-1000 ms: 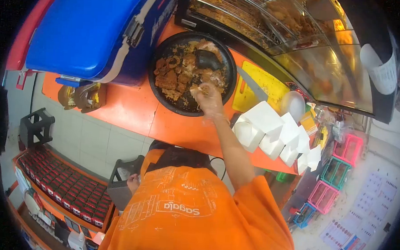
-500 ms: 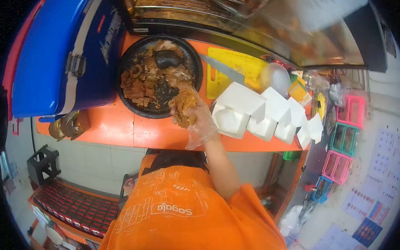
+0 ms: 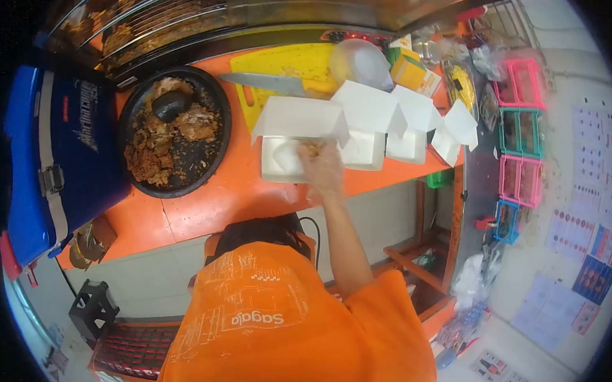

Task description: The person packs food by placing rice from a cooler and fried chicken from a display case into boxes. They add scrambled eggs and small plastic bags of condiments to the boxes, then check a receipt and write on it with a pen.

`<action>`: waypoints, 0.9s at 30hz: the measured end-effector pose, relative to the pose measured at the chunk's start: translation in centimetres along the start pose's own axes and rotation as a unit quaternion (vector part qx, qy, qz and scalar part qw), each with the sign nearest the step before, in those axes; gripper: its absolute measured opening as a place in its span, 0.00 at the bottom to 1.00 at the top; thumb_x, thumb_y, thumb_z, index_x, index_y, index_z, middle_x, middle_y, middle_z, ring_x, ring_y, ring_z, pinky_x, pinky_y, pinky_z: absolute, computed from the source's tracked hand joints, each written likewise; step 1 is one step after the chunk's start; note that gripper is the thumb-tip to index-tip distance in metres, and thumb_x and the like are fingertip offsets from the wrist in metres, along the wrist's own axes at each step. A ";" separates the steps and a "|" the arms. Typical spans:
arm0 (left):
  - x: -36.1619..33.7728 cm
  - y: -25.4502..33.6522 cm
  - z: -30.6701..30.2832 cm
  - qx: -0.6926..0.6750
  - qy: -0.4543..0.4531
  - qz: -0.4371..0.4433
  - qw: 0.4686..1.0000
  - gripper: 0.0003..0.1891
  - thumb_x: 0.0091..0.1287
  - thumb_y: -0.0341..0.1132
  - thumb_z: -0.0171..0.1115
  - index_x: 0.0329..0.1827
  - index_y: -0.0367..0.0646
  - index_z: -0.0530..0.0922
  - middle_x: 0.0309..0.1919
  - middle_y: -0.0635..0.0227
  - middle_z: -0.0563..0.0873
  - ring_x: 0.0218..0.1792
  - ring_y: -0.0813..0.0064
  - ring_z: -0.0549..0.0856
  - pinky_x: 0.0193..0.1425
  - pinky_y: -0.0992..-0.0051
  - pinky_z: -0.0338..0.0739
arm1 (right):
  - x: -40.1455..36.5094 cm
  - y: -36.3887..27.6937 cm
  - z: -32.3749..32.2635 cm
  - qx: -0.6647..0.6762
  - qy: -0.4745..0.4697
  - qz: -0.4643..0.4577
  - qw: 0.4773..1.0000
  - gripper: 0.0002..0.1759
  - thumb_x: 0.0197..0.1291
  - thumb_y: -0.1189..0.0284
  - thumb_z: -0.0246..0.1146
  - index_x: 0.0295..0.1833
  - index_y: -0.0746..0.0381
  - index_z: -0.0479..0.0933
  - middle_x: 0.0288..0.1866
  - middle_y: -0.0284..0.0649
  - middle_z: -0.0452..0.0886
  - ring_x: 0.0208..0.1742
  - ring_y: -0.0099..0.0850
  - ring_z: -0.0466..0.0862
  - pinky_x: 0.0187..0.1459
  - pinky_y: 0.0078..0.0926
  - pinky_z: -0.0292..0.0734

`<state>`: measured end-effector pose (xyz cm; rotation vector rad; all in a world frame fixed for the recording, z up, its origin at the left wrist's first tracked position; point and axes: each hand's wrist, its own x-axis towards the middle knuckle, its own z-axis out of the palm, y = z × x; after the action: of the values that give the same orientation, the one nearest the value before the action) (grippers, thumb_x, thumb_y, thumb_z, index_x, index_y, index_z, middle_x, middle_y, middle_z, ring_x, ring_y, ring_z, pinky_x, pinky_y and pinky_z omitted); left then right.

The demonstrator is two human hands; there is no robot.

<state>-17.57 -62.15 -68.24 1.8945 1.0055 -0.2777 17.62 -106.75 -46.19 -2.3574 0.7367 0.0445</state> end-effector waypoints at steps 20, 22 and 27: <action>0.8 1.4 2.7 0.035 -0.003 -0.057 0.998 0.11 0.64 0.33 0.60 0.41 0.36 0.86 0.34 0.58 0.89 0.37 0.71 0.85 0.43 0.69 0.79 | 1.4 4.0 -0.5 -0.133 -0.079 -0.100 0.983 0.23 0.54 0.68 0.67 0.55 0.66 0.78 0.48 0.57 0.83 0.52 0.53 0.83 0.53 0.47 0.76; 0.2 3.1 3.0 0.038 0.002 -0.049 0.998 0.11 0.64 0.32 0.61 0.42 0.35 0.86 0.34 0.58 0.89 0.36 0.70 0.84 0.43 0.68 0.78 | 1.8 4.0 0.1 -0.141 -0.076 -0.105 0.981 0.22 0.55 0.68 0.67 0.54 0.66 0.79 0.46 0.58 0.83 0.51 0.53 0.82 0.52 0.48 0.76; -1.2 7.8 4.1 0.061 0.034 -0.043 0.997 0.09 0.63 0.30 0.62 0.41 0.34 0.85 0.33 0.58 0.88 0.36 0.69 0.84 0.44 0.68 0.78 | 3.6 5.7 1.9 -0.152 -0.125 -0.097 0.976 0.15 0.56 0.68 0.64 0.45 0.67 0.80 0.39 0.59 0.82 0.46 0.54 0.83 0.49 0.49 0.76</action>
<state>-11.71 -67.86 -64.83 1.9856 1.1395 -0.3330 18.02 -110.92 -51.76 -2.6380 0.3967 0.3869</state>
